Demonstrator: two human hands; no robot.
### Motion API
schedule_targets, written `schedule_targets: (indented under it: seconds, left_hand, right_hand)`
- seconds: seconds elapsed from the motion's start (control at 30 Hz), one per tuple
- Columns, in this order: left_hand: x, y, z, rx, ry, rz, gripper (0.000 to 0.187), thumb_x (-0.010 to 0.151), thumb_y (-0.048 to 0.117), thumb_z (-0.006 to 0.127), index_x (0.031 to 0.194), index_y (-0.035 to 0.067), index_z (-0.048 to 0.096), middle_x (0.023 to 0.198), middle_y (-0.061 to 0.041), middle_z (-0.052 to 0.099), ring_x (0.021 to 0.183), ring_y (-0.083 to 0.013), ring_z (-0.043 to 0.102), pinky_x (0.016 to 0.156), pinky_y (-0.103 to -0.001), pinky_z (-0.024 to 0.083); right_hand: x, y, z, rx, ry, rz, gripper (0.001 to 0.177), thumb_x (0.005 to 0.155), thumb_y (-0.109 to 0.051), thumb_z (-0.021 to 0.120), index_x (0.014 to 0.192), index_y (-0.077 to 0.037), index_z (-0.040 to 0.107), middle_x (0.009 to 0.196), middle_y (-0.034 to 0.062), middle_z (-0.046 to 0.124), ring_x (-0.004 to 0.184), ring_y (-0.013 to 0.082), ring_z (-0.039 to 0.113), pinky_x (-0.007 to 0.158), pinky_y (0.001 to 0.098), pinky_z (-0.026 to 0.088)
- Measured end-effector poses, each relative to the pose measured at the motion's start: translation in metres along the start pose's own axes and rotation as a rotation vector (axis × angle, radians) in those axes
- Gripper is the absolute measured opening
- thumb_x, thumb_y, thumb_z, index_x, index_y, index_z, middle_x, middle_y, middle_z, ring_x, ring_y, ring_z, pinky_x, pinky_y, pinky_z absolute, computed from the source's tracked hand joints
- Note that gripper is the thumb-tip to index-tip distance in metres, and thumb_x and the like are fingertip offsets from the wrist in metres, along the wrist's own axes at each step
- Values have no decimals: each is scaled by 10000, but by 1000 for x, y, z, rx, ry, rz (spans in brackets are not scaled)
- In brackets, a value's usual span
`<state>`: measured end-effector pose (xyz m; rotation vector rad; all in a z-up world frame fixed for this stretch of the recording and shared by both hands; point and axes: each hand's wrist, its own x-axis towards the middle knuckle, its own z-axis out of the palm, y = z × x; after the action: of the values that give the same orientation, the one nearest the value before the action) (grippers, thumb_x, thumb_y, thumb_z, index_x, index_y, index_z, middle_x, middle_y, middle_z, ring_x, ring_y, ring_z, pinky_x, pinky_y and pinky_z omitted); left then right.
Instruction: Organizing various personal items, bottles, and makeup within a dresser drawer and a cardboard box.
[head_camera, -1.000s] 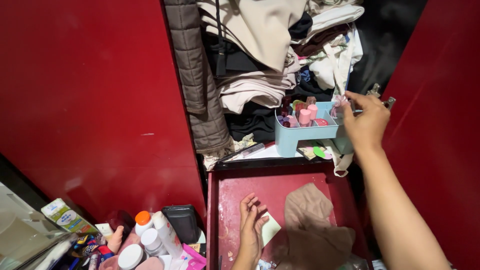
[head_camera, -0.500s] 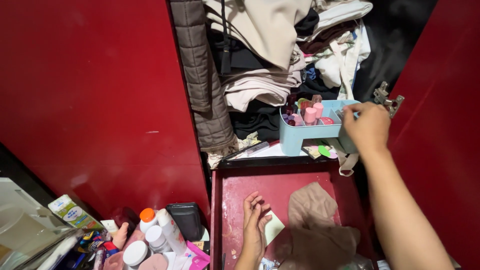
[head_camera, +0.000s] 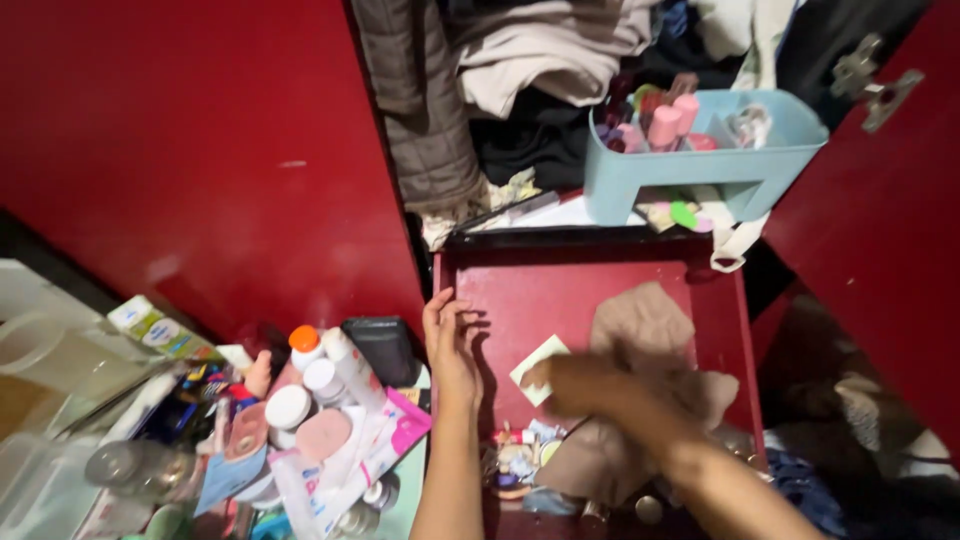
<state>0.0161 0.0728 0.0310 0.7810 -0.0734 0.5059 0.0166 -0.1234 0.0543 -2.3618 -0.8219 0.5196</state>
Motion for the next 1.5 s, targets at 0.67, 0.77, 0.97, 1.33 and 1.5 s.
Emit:
schedule_targets:
  seconds: [0.67, 0.77, 0.97, 1.33, 1.5]
  left_hand:
    - [-22, -43, 15, 903, -186, -352, 211, 1057, 207, 553, 1207, 91, 644, 1063, -56, 697, 938, -133, 626, 818, -246, 475]
    - [-29, -52, 14, 738, -265, -483, 227, 1075, 221, 516, 1208, 85, 641, 1088, -98, 717, 935, -159, 666, 807, -258, 525]
    - [-28, -22, 37, 284, -183, -566, 254, 1071, 229, 427, 1182, 66, 588, 1077, -150, 743, 777, -205, 735, 630, -274, 570]
    - [-24, -26, 63, -251, -64, -546, 216, 1067, 240, 462, 1108, 53, 560, 1014, -207, 720, 888, -261, 744, 709, -343, 577]
    - [-47, -82, 80, -463, -99, -629, 583, 981, 480, 361, 1296, 39, 575, 1221, -192, 690, 1116, -339, 667, 971, -420, 554]
  right_hand:
    - [10, 61, 16, 321, 273, 14, 178, 927, -117, 767, 1077, -79, 680, 815, 85, 717, 727, 185, 704, 605, 303, 548]
    - [5, 81, -4, 309, 427, -100, 127, 940, -144, 794, 1013, -61, 733, 830, 108, 726, 779, 233, 679, 651, 321, 544]
    - [-35, 91, -52, -408, 240, 578, 874, 619, -334, 978, 1360, -145, 554, 1335, 132, 608, 1222, 359, 603, 958, 543, 475]
    - [-65, 86, -82, 472, 388, -136, 282, 881, -137, 784, 1106, 26, 735, 1118, 183, 738, 1043, 291, 708, 874, 402, 583]
    - [-32, 36, -15, 38, 980, -456, 574, 852, -135, 726, 1353, 53, 517, 1345, 278, 569, 1252, 420, 530, 1051, 491, 407]
